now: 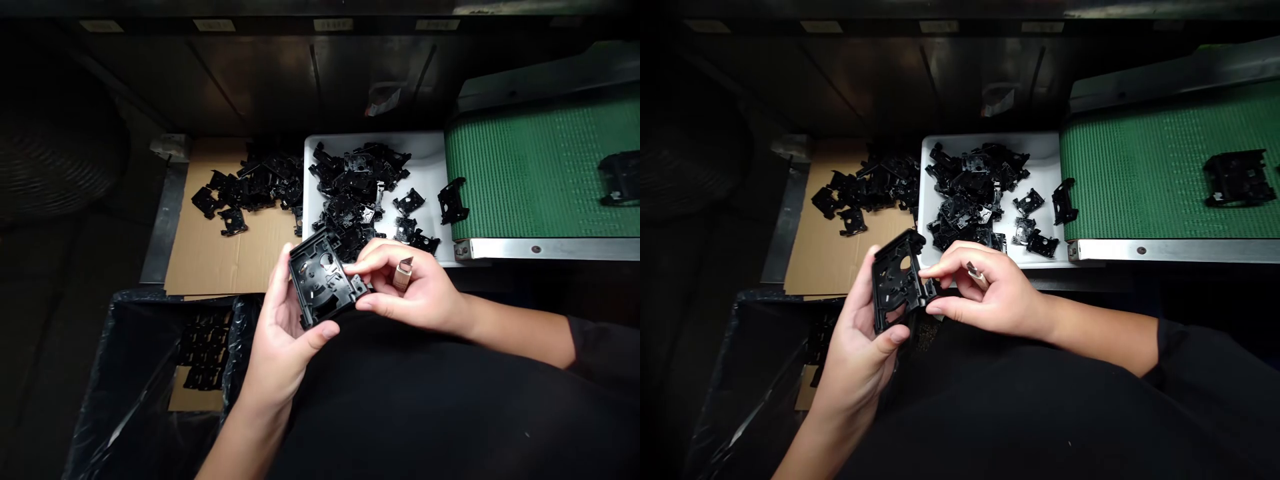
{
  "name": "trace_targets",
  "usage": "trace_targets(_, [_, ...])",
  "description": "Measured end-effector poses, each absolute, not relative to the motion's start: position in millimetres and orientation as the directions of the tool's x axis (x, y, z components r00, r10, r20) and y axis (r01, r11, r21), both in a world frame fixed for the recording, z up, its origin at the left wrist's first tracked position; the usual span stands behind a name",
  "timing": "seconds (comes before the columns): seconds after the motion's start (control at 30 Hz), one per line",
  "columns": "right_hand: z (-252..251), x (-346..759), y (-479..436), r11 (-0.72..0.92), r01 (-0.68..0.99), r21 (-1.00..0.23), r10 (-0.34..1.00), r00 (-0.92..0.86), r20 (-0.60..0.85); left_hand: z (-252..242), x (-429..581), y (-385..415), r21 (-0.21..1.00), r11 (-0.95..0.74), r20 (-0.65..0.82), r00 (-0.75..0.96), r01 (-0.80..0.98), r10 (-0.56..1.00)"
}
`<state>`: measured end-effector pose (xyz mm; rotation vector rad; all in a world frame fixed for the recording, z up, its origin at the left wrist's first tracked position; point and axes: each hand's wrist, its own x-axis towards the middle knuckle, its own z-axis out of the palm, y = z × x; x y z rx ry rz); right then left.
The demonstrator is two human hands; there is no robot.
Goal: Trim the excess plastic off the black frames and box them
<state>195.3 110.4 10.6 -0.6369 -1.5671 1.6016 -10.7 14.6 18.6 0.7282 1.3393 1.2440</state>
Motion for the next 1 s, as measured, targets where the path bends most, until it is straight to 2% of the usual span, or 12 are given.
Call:
trace_targets(0.13, [9,196,110,0.169,-0.214,-0.962,0.754,-0.601,0.266,20,-22,4,0.999,0.017,-0.009,-0.191,0.040,0.982])
trace_targets(0.23, [9,195,107,0.252,-0.213,-0.944,0.722,-0.608,0.330,22,-31,-3,0.952,-0.187,0.211,-0.075,0.240,0.975])
trace_targets(0.37, [14,190,103,0.160,-0.230,-0.960,0.713,-0.646,0.274,31,-38,-7,0.886,-0.311,0.345,-0.041,0.343,0.938])
trace_targets(0.47, [18,184,102,0.072,-0.256,-0.964,0.701,-0.675,0.232,39,-40,-8,0.878,-0.335,0.394,-0.121,0.342,0.911])
trace_targets(0.6, [21,170,103,0.017,-0.291,-0.957,0.674,-0.704,0.226,44,-50,-14,0.884,-0.286,0.378,-0.205,0.370,0.903])
trace_targets(0.83, [24,142,102,0.045,-0.320,-0.946,0.618,-0.735,0.278,45,-80,-36,0.808,-0.163,0.345,-0.231,0.566,0.910])
trace_targets(1.0, [27,119,92,0.017,-0.280,-0.960,0.648,-0.728,0.224,48,-93,-47,0.832,-0.199,0.366,-0.243,0.519,0.898])
